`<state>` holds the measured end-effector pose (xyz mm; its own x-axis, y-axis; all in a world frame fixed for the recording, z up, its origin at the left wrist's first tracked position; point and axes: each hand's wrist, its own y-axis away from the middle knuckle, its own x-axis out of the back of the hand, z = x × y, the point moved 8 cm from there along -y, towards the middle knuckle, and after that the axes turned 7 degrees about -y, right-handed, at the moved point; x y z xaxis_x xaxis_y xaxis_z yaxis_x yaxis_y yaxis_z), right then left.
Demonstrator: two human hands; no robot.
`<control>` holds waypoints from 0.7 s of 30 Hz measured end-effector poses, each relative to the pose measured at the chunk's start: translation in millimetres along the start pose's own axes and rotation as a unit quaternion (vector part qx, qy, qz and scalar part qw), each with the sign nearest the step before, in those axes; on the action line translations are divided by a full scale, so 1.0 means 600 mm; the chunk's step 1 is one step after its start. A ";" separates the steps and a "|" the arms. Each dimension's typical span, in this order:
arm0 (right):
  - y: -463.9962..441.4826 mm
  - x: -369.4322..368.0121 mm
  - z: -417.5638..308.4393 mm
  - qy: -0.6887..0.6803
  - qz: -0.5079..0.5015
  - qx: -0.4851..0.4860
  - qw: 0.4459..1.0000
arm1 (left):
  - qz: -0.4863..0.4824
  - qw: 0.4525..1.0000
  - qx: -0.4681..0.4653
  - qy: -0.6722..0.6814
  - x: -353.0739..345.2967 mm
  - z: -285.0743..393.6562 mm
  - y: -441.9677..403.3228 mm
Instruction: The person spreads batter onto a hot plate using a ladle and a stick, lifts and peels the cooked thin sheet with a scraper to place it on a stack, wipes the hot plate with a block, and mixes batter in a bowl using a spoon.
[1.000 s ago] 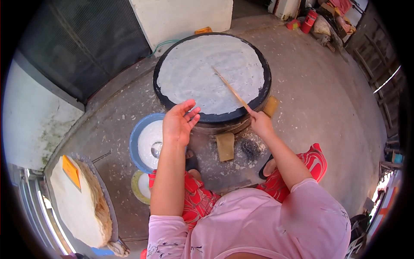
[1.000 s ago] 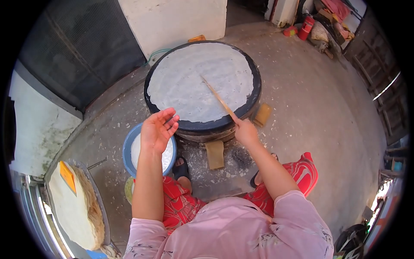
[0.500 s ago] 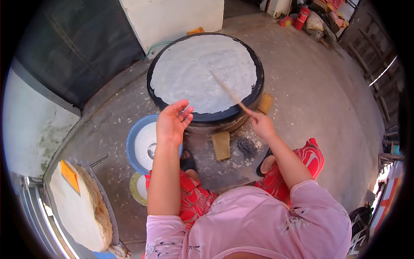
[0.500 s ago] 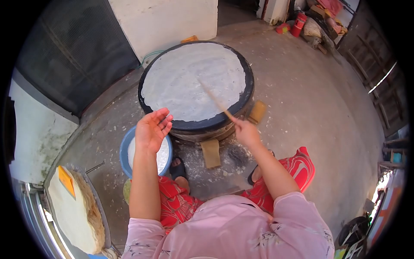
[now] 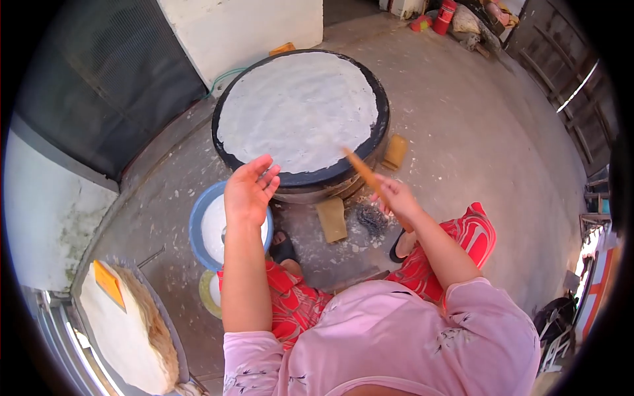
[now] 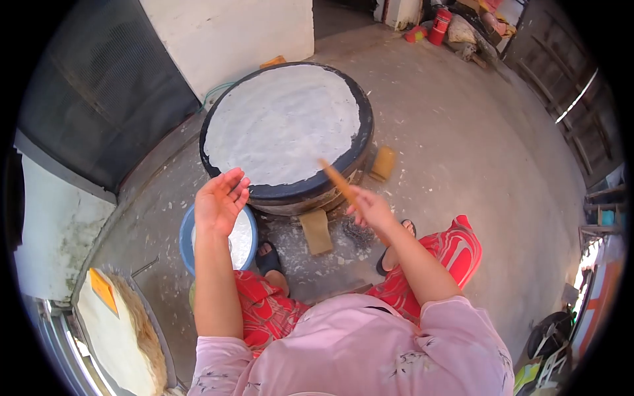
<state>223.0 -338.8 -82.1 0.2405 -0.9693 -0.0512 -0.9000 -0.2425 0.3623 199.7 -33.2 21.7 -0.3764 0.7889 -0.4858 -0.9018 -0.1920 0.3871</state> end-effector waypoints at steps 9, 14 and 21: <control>-0.059 0.074 0.032 -0.055 0.113 -0.012 0.992 | 0.003 1.000 0.000 -0.016 -0.003 -0.003 0.002; -0.074 0.065 0.006 0.220 0.186 0.031 0.957 | 0.004 1.000 0.004 -0.015 -0.001 -0.006 -0.001; -0.049 0.056 0.006 0.270 0.166 0.067 0.946 | 0.013 1.000 0.008 -0.017 -0.003 -0.003 0.006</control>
<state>256.0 -364.5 -98.0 0.0550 -0.8397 0.5403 -0.9878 0.0333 0.1523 196.6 -36.1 22.8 -0.3917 0.8035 -0.4483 -0.8884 -0.2035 0.4114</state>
